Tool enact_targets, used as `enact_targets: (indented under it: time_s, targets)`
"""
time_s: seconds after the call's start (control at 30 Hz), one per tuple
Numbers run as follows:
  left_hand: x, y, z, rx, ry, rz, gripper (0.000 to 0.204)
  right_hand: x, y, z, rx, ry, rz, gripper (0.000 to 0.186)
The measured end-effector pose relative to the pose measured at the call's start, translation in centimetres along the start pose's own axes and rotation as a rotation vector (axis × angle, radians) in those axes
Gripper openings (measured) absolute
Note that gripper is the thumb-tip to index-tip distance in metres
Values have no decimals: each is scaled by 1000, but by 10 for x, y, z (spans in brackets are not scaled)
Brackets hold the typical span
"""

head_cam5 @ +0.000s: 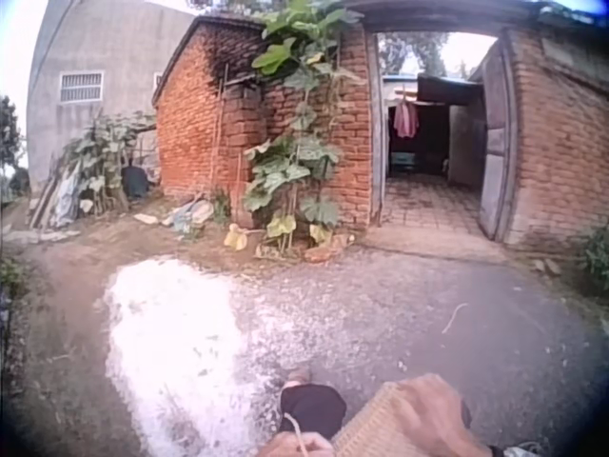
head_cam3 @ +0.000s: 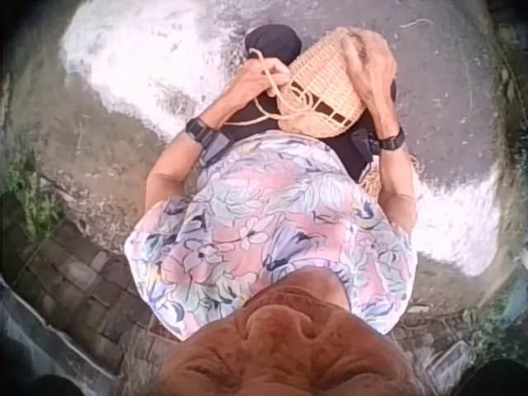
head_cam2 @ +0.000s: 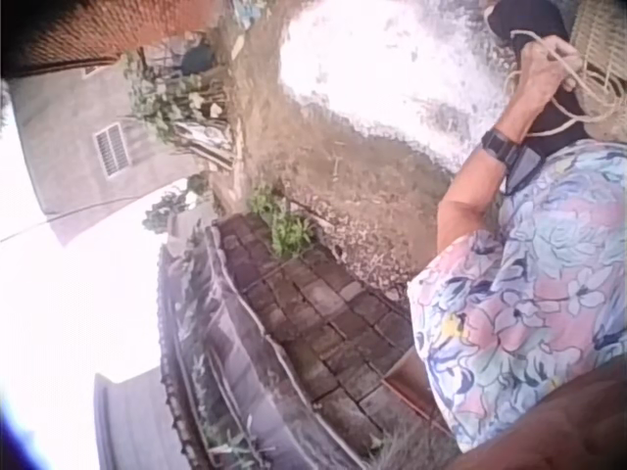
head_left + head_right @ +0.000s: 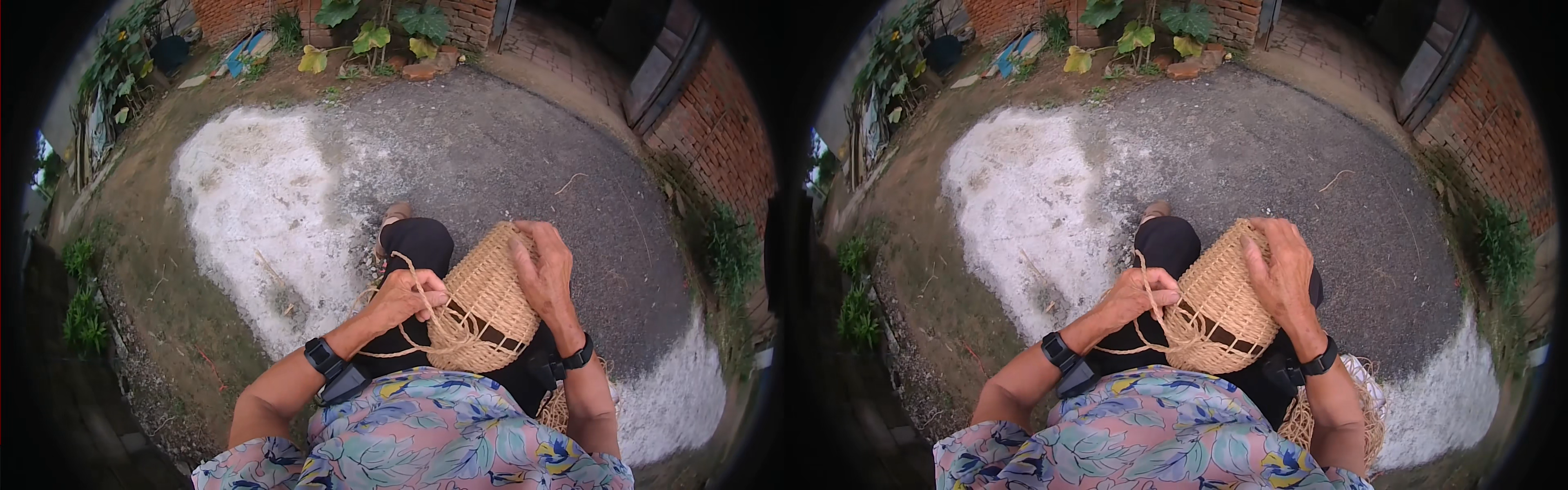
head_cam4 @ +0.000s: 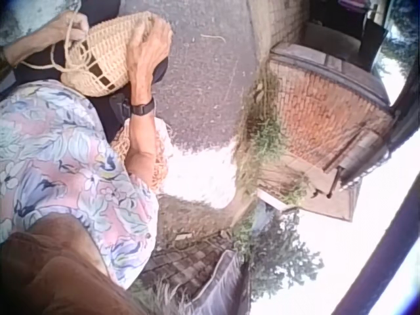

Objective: Weaving and finishing a small bamboo or wicker basket by hand.

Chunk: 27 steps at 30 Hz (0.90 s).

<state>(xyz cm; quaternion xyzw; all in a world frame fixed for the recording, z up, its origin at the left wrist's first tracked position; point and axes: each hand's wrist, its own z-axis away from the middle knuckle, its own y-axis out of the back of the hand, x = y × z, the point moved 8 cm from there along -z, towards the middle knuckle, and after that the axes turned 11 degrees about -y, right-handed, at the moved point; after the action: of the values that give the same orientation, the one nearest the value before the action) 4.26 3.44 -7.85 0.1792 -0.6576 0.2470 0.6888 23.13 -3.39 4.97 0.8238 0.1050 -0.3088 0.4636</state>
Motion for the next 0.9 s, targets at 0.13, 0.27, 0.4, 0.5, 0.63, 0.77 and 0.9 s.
enact_targets:
  time_s: [0.13, 0.27, 0.4, 0.5, 0.63, 0.77, 0.9]
  targets:
    - [11, -3, -2, 20, 0, -92, 28, -5, 4, 2, 21, 24, -14, 21]
    - [31, -18, -8, 45, -202, -467, 33, -3, 6, 0, 49, 43, -17, 21]
    - [69, -50, 4, -49, -240, -423, 35, 35, 2, -16, -51, -188, -223, 24]
    - [64, -52, -2, -183, -143, -225, 38, 37, -17, -21, -100, -74, -88, 31]
    - [46, -35, -6, -134, -23, -59, 41, 34, -19, -19, -77, -113, -126, 31]
    - [47, -24, -3, -68, -13, 139, 38, 33, -17, -18, -70, -92, -119, 30]
    - [55, 1, 8, 49, -7, 644, 35, 38, -18, -17, -56, -84, -131, 29]
